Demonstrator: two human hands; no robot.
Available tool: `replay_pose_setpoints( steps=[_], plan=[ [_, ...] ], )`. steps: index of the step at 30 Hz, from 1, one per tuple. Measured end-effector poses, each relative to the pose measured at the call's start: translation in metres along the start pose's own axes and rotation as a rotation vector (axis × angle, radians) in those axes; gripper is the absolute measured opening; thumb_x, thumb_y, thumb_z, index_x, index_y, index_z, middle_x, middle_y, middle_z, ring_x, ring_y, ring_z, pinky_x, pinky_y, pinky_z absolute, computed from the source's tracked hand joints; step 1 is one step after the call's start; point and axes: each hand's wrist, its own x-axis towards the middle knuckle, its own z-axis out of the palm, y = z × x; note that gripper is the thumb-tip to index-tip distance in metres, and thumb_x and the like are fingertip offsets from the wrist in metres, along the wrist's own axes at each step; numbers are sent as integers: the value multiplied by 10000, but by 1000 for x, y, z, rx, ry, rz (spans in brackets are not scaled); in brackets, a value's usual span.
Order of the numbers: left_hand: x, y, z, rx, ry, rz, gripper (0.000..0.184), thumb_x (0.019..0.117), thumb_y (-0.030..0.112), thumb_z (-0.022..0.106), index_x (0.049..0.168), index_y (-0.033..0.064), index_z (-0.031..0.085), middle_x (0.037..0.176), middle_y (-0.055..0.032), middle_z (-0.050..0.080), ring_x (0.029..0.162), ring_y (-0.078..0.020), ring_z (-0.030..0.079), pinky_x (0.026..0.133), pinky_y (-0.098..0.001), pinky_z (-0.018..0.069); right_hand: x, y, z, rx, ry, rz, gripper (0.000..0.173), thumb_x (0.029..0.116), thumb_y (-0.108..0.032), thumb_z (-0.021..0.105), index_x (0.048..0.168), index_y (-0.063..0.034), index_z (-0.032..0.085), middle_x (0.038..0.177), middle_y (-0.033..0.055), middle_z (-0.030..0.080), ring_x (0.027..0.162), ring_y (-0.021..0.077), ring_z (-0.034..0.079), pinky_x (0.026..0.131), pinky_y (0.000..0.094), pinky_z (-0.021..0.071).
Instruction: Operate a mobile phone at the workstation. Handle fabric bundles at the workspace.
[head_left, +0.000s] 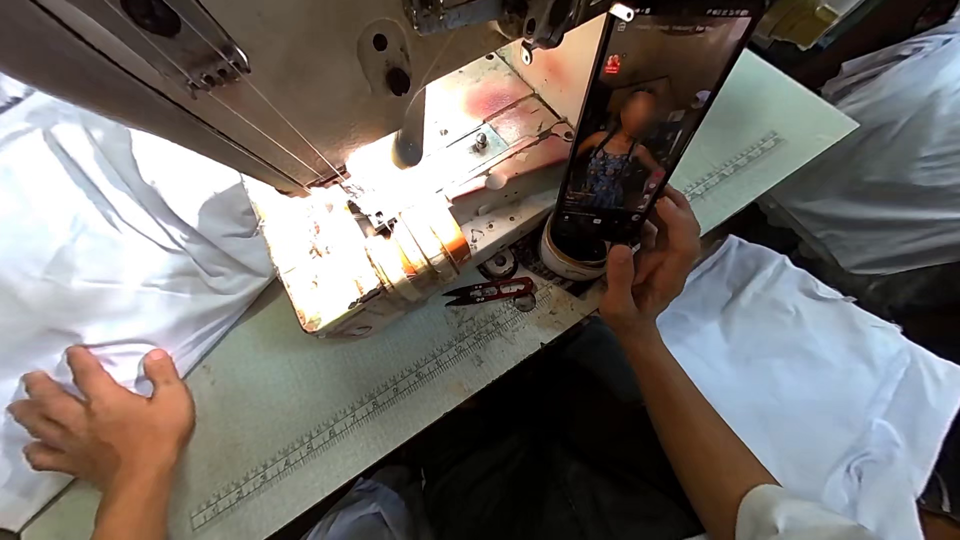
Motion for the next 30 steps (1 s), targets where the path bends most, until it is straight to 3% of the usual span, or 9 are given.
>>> replay_pose_setpoints(
  steps=[5,10,12,15,18,30],
  plan=[
    [-1,0,-2,-10,-6,22,791,1021,583,392,1625,87,268,1671,-295,157,1529,-539,133,1145,-769,131,0,-1,-1,-41,-38,1,427,1048,-340,519,1450,-195,518,1519,49,457,1416,179,443,1124,371,443],
    [0,-1,-1,-1,-7,16,799,1014,598,383,1627,100,266,1672,-286,165,1529,-530,147,1142,-768,138,-1,-2,1,50,-6,28,527,1035,-340,555,1520,-222,384,1541,31,440,1381,185,489,1101,388,474],
    [-1,0,-1,0,-14,14,793,1018,593,382,1629,100,261,1674,-289,154,1531,-530,139,1146,-765,134,0,-4,0,46,-30,47,584,1038,-315,548,1546,-162,304,1525,29,460,1363,152,507,1109,378,471],
    [0,-1,-1,-4,-7,17,794,1017,597,385,1629,106,263,1673,-289,158,1530,-529,144,1146,-762,139,0,-7,1,36,-63,97,643,1029,-255,556,1535,3,256,1431,86,547,1296,128,567,1084,360,499],
    [-1,0,-1,-7,-5,18,795,1014,599,391,1627,107,270,1673,-289,157,1527,-534,147,1144,-764,141,-1,-8,1,30,-79,124,674,1021,-243,567,1522,64,237,1356,109,602,1217,111,618,1026,335,539],
    [0,-1,0,7,-2,16,807,1009,612,386,1627,108,268,1679,-277,148,1532,-527,139,1143,-763,144,-2,-8,2,-38,-78,108,681,978,-163,610,1515,79,268,1298,115,641,1158,85,646,980,301,562]
  ],
)
